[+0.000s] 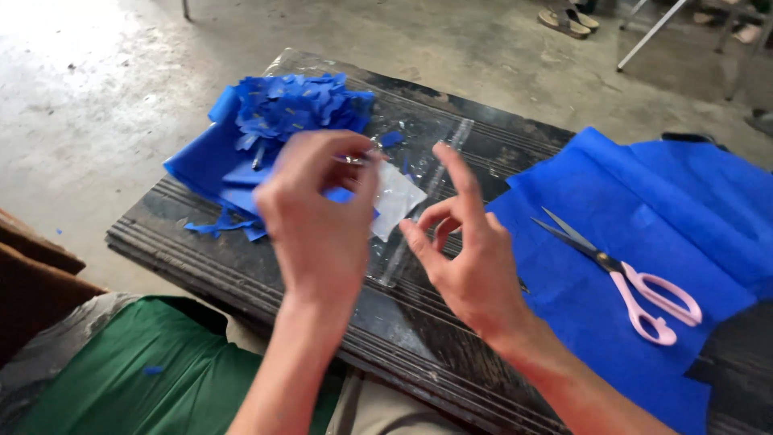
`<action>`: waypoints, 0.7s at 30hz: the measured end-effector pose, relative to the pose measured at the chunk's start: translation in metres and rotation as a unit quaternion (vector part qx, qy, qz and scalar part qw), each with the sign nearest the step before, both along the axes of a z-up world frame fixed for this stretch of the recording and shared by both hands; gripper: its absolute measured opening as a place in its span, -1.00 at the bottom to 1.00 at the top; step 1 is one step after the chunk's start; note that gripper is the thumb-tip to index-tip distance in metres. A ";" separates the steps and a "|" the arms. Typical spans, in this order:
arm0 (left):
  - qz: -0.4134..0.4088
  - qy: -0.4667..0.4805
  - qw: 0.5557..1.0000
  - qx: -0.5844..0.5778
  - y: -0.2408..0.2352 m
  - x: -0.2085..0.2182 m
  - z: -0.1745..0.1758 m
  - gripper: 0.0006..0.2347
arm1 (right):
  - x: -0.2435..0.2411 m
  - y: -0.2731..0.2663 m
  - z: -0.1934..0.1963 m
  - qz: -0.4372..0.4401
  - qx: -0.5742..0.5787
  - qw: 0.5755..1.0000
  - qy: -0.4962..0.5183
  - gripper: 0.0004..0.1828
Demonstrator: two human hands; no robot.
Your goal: The person uses scissors to cut a strip of blue fabric and then uses a pen to trace a heart-shaped template onto the strip multiple times.
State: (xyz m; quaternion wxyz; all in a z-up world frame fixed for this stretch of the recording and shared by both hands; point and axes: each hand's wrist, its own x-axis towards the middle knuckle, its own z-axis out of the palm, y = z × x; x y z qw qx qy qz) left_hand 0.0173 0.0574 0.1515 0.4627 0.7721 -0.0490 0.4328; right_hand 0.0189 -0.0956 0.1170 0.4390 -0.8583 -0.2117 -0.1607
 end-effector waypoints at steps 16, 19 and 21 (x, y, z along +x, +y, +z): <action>-0.446 0.217 0.848 -0.186 -0.103 -0.023 -0.042 -0.67 | -0.020 -0.131 -0.046 -0.202 -0.053 0.974 -0.086 -0.91; -0.352 0.154 0.918 -0.100 -0.085 0.003 -0.086 -0.85 | -0.022 -0.134 -0.051 -0.240 0.013 0.970 -0.044 -0.94; -0.305 0.164 0.937 0.045 -0.069 0.014 -0.111 -0.93 | -0.026 -0.132 -0.051 -0.186 0.105 0.975 0.056 -0.86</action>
